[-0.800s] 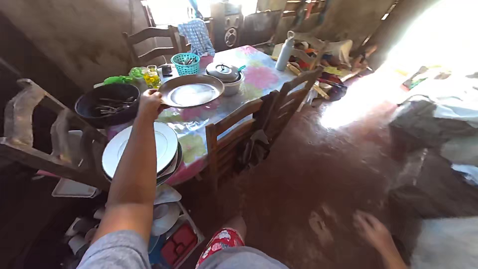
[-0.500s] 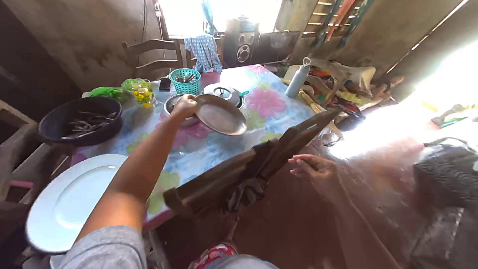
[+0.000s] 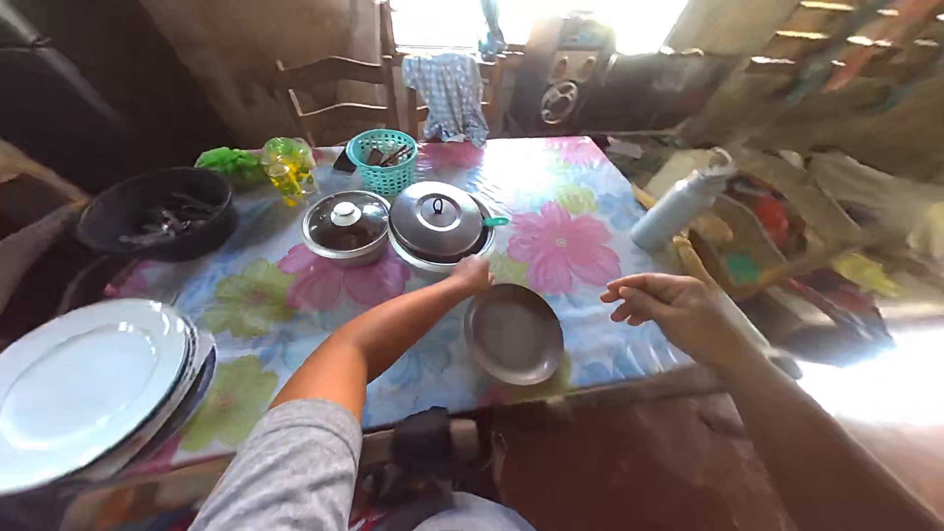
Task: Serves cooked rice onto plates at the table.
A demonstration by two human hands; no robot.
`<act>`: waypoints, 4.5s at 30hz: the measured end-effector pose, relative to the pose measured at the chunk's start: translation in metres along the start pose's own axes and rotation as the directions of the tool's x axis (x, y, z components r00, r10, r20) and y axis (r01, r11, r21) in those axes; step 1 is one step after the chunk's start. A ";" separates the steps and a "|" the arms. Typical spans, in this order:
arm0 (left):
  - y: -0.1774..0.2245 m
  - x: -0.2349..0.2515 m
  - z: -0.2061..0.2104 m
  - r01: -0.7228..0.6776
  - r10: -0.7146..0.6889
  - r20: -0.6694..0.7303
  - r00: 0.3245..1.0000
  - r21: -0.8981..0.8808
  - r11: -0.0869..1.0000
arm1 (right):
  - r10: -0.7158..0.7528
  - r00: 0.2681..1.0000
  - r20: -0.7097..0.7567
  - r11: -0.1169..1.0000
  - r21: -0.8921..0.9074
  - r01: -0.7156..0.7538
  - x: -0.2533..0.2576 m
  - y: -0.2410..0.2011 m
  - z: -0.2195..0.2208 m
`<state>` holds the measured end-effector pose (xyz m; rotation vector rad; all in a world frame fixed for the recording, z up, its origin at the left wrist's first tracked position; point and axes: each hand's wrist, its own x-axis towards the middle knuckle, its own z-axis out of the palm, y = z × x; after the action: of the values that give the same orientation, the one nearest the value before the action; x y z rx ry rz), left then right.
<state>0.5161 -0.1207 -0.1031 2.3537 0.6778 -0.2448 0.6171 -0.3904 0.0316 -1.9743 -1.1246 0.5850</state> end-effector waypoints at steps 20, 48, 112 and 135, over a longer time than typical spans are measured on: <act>-0.069 0.074 -0.102 0.251 -0.215 -0.442 0.871 0.022 0.968 | -0.061 0.932 0.357 0.965 -0.218 0.147 0.247 0.076 0.101; -0.177 -0.113 -0.007 0.412 -0.417 0.128 0.900 0.061 0.909 | 0.257 0.933 0.253 0.528 -0.845 0.084 0.283 0.001 0.147; -0.099 0.010 0.013 -0.295 -0.493 -0.317 0.810 -0.947 0.124 | 0.251 0.778 0.575 0.665 -0.687 0.293 0.227 0.069 0.135; -0.089 0.011 0.007 -0.305 -0.585 -0.309 0.750 -0.946 0.109 | 0.377 0.758 0.532 0.914 -0.079 -0.399 0.241 0.079 0.161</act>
<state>0.4784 -0.0631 -0.1617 0.8462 0.9772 0.8366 0.6659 -0.1423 -0.1313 -2.0793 -0.9953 1.4513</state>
